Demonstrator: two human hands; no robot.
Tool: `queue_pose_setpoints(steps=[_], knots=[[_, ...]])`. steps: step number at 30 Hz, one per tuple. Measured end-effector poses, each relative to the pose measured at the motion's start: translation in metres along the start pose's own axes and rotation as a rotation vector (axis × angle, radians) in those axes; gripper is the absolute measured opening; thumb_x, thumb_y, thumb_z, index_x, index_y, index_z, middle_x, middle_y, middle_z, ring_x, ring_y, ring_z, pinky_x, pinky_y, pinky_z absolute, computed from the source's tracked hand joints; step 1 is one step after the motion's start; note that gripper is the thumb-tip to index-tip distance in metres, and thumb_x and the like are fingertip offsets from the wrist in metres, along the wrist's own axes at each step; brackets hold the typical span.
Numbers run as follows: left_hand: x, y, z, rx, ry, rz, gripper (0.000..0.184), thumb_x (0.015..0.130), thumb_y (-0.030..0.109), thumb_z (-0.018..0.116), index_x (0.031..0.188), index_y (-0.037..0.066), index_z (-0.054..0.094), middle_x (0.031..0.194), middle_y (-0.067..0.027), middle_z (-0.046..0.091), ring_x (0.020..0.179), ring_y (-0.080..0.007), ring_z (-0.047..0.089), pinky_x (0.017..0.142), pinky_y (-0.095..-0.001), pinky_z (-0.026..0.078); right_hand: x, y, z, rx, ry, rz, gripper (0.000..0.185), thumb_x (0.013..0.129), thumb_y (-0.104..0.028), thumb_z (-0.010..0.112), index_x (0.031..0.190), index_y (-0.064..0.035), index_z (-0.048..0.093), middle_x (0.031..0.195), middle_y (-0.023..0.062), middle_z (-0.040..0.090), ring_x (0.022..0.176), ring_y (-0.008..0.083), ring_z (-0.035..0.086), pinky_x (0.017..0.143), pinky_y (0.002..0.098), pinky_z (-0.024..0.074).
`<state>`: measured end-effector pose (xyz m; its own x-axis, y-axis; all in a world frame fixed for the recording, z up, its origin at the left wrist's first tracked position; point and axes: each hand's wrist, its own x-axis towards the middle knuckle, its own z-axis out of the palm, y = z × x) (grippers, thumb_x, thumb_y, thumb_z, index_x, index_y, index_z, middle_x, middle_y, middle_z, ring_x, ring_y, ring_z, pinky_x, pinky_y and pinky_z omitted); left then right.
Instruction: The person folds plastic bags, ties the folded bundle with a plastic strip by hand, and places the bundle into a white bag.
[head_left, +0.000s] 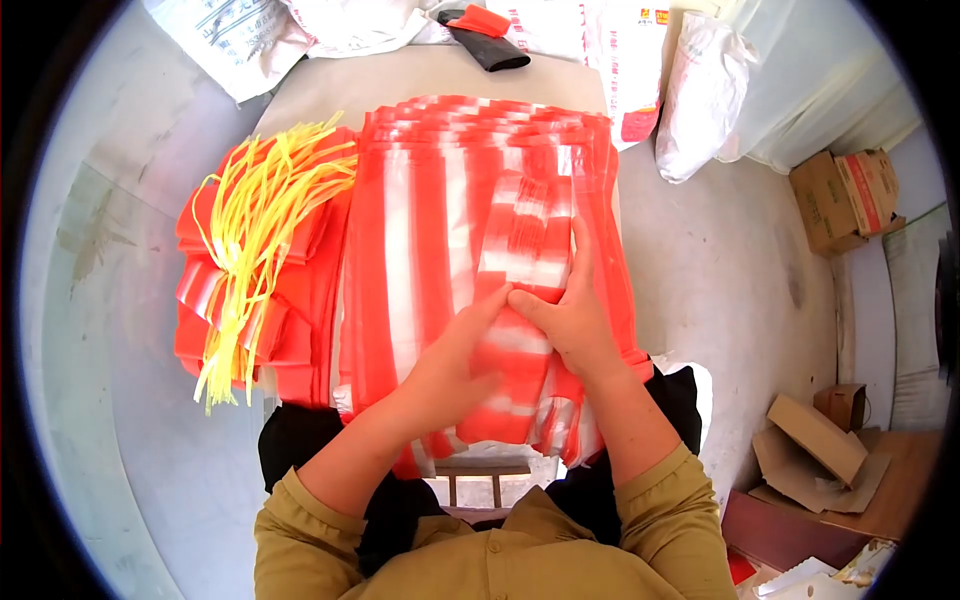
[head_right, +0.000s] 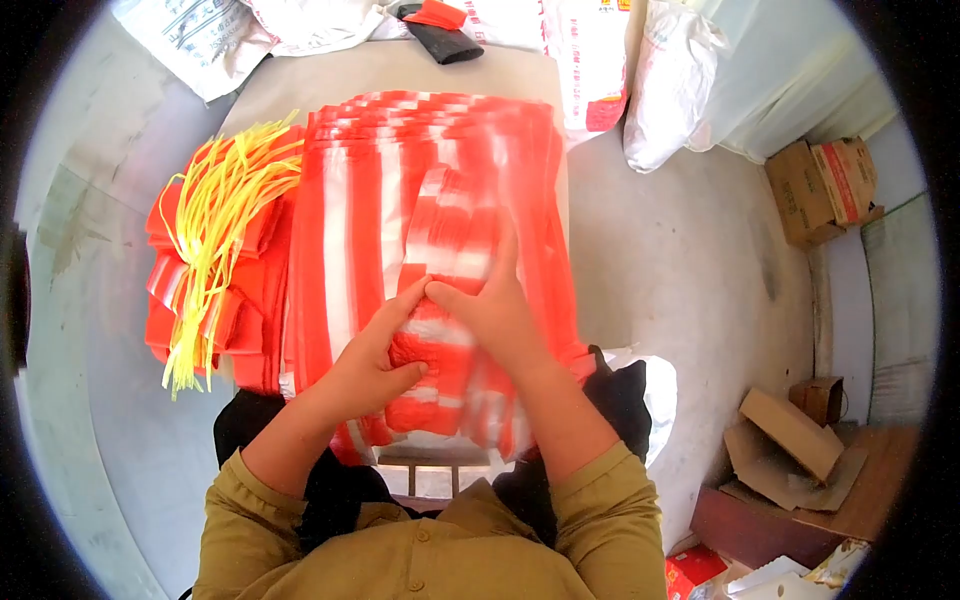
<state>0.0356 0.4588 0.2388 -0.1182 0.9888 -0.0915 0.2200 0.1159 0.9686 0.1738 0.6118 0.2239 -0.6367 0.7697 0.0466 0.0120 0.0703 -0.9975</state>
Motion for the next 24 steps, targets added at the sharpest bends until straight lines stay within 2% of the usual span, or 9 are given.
queue_pose_setpoints(steps=[5, 8, 11, 14, 17, 20, 21, 24], knots=[[-0.001, 0.01, 0.002, 0.007, 0.019, 0.018, 0.089, 0.087, -0.004, 0.066, 0.165, 0.009, 0.026, 0.168, -0.0163, 0.031, 0.156, -0.0292, 0.031, 0.122, -0.0373, 0.032, 0.002, -0.001, 0.003, 0.075, 0.057, 0.007, 0.109, 0.088, -0.001, 0.077, 0.166, -0.0107, 0.002, 0.161, 0.015, 0.031, 0.143, 0.0249, 0.043, 0.11, 0.0397, 0.0487], [0.001, 0.005, 0.006, -0.244, 0.068, -0.008, 0.088, 0.089, -0.004, 0.067, 0.165, 0.004, 0.023, 0.169, -0.0124, 0.028, 0.153, -0.0217, 0.032, 0.124, -0.0348, 0.027, 0.002, 0.002, 0.004, 0.128, 0.087, -0.004, 0.107, 0.089, 0.001, 0.076, 0.166, -0.0109, 0.003, 0.16, 0.0149, 0.033, 0.142, 0.0252, 0.044, 0.109, 0.0396, 0.0501], [0.004, -0.013, 0.008, -0.267, 0.107, -0.016, 0.083, 0.092, -0.002, 0.064, 0.164, 0.007, 0.026, 0.17, -0.0143, 0.03, 0.156, -0.0259, 0.031, 0.124, -0.0367, 0.029, 0.002, 0.005, 0.005, 0.14, 0.098, 0.019, 0.106, 0.089, 0.001, 0.075, 0.166, -0.0103, 0.005, 0.159, 0.0149, 0.034, 0.141, 0.0253, 0.045, 0.109, 0.0394, 0.0501], [0.005, -0.022, 0.007, -0.267, 0.092, -0.019, 0.083, 0.091, -0.003, 0.064, 0.164, 0.008, 0.027, 0.168, -0.0132, 0.034, 0.154, -0.0256, 0.034, 0.123, -0.037, 0.03, 0.0, 0.011, 0.008, 0.063, 0.091, 0.044, 0.105, 0.088, -0.001, 0.077, 0.166, -0.0091, 0.008, 0.159, 0.015, 0.035, 0.14, 0.0253, 0.046, 0.109, 0.0393, 0.0497], [0.002, -0.011, 0.008, -0.028, 0.09, -0.021, 0.087, 0.089, -0.006, 0.065, 0.165, 0.004, 0.023, 0.166, -0.0146, 0.035, 0.151, -0.0226, 0.037, 0.121, -0.0342, 0.032, -0.002, 0.014, 0.008, -0.041, 0.081, 0.009, 0.106, 0.085, -0.001, 0.079, 0.166, -0.008, 0.01, 0.158, 0.0151, 0.035, 0.139, 0.0254, 0.046, 0.109, 0.039, 0.0494], [-0.003, 0.007, 0.011, 0.041, 0.123, -0.027, 0.09, 0.087, -0.003, 0.068, 0.165, 0.005, 0.022, 0.165, -0.0188, 0.036, 0.151, -0.0283, 0.039, 0.12, -0.0347, 0.034, -0.002, 0.01, 0.01, -0.075, 0.089, -0.019, 0.107, 0.083, 0.003, 0.077, 0.166, -0.0077, 0.011, 0.158, 0.0151, 0.035, 0.138, 0.0254, 0.047, 0.109, 0.0387, 0.0494], [-0.003, 0.006, 0.011, 0.054, 0.093, -0.066, 0.094, 0.086, 0.001, 0.072, 0.165, 0.008, 0.023, 0.164, -0.0209, 0.036, 0.15, -0.0322, 0.041, 0.118, -0.0353, 0.037, -0.002, 0.008, 0.011, -0.073, 0.092, -0.023, 0.108, 0.082, 0.004, 0.077, 0.166, -0.0076, 0.011, 0.158, 0.0152, 0.035, 0.138, 0.0254, 0.047, 0.108, 0.0387, 0.0495], [-0.002, 0.009, 0.005, 0.23, 0.126, 0.173, 0.095, 0.086, 0.006, 0.074, 0.166, 0.011, 0.023, 0.157, -0.0195, 0.047, 0.137, -0.033, 0.054, 0.109, -0.0371, 0.046, -0.002, -0.002, 0.014, -0.056, 0.114, 0.036, 0.108, 0.079, 0.008, 0.074, 0.166, -0.0078, 0.011, 0.157, 0.0154, 0.036, 0.136, 0.0255, 0.048, 0.107, 0.0391, 0.0507]])
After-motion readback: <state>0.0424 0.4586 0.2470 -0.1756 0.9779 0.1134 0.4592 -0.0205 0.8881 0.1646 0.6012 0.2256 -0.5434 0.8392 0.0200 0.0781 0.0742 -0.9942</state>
